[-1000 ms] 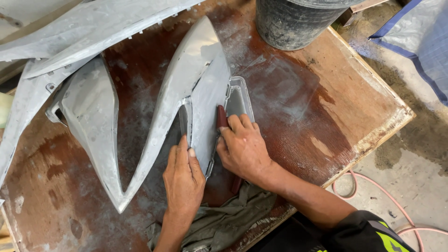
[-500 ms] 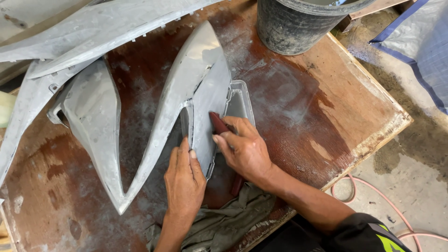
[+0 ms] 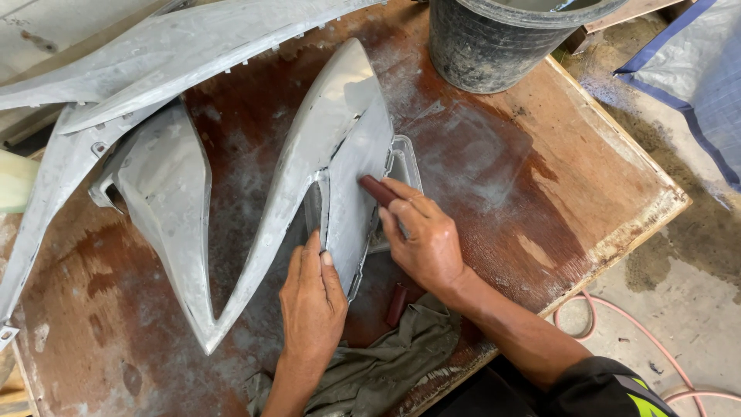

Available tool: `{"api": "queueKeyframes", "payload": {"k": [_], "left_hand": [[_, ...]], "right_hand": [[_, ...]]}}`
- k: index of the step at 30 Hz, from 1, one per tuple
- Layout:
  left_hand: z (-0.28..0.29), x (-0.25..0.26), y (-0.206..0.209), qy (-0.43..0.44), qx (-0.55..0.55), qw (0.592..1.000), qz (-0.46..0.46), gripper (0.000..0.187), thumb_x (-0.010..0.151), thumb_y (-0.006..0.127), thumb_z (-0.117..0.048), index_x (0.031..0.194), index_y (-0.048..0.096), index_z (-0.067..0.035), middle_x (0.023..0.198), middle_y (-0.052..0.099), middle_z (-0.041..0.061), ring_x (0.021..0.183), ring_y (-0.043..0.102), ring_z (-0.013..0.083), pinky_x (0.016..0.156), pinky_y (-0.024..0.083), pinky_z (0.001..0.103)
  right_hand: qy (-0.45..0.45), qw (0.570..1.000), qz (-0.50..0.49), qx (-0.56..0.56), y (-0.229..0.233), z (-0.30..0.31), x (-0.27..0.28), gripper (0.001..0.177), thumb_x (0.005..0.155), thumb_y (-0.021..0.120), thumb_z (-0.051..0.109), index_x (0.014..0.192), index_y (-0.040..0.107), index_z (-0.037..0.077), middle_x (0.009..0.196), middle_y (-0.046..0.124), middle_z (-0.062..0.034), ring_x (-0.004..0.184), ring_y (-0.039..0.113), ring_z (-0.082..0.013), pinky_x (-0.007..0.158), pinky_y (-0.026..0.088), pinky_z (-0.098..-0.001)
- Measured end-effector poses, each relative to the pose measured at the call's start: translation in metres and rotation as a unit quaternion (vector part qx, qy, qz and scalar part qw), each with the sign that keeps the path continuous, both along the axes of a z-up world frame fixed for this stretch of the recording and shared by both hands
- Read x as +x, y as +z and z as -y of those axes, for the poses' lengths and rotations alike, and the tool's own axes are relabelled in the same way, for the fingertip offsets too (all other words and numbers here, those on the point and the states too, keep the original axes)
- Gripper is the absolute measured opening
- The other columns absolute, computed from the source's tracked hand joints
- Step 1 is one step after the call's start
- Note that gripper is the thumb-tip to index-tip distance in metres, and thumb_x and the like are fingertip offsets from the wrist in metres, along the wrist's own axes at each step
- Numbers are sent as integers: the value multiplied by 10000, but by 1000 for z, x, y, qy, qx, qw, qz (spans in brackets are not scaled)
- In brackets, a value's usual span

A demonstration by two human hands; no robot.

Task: The person sands the surface of a grey plastic motorcycle fairing with a sanding block. They hold the part steady with one hand while moving the sanding block over the surface with the other hand.

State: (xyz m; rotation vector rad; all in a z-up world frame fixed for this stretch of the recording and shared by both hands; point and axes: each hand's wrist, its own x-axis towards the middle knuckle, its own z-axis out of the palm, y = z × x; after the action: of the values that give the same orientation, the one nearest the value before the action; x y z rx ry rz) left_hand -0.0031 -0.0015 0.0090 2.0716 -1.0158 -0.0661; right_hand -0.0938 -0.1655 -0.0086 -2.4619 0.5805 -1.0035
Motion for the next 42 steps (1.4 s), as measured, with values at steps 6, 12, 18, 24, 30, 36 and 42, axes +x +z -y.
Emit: {"api": "queueKeyframes", "payload": {"k": [6,12,18,24,30,36,42], "left_hand": [[0,0,1,2,8,1000,-5,369,1007,501,-76,1353,556,38,967,640,181,654,635,284,568,521,429],[0,0,1,0,11,1000,-2,359,1002,512,-67,1340,554,47,942,633,185,631,629,277,546,523,424],[0,1,1,1,13,1000,1,355,998,517,-58,1331,554,61,946,637,184,591,626,248,509,523,392],[0,0,2,4,5,1000,-2,363,982,525,-51,1328,561,54,973,647,189,641,647,271,556,539,406],[-1,-3,6,4,10,999,43,492,960,558,-18,1437,470,64,1067,596,191,687,638,262,558,536,390],[-2,-17,32,-8,-72,986,147,471,900,664,27,1361,577,70,1272,570,222,1094,573,328,930,511,424],[-10,-20,51,-34,-91,995,-15,267,963,615,-67,1209,665,25,925,692,103,694,611,165,619,502,285]], "right_hand": [[-3,1000,10,21,52,-6,-18,196,860,724,-45,1044,684,9,1104,691,-87,634,612,-172,545,499,-294],[81,994,-7,78,17,-10,-11,210,865,733,-2,1075,746,1,1072,614,-103,615,595,-116,498,553,-217],[112,990,21,82,28,-20,-6,102,875,761,111,900,776,14,1269,672,-145,1147,659,-265,974,551,-349],[74,984,92,134,14,-12,2,106,850,789,20,840,685,4,1185,722,-155,876,714,-186,709,594,-270],[90,985,99,111,23,-13,-8,164,846,777,-12,798,620,-6,1158,731,-175,802,713,-165,624,585,-247],[192,972,124,51,25,-16,-18,144,837,784,3,812,643,8,1119,734,-164,1033,725,-269,889,626,-339],[297,942,152,-24,19,-23,-32,104,861,807,56,887,746,-24,1170,703,-167,928,758,-245,1024,602,-470]]}}
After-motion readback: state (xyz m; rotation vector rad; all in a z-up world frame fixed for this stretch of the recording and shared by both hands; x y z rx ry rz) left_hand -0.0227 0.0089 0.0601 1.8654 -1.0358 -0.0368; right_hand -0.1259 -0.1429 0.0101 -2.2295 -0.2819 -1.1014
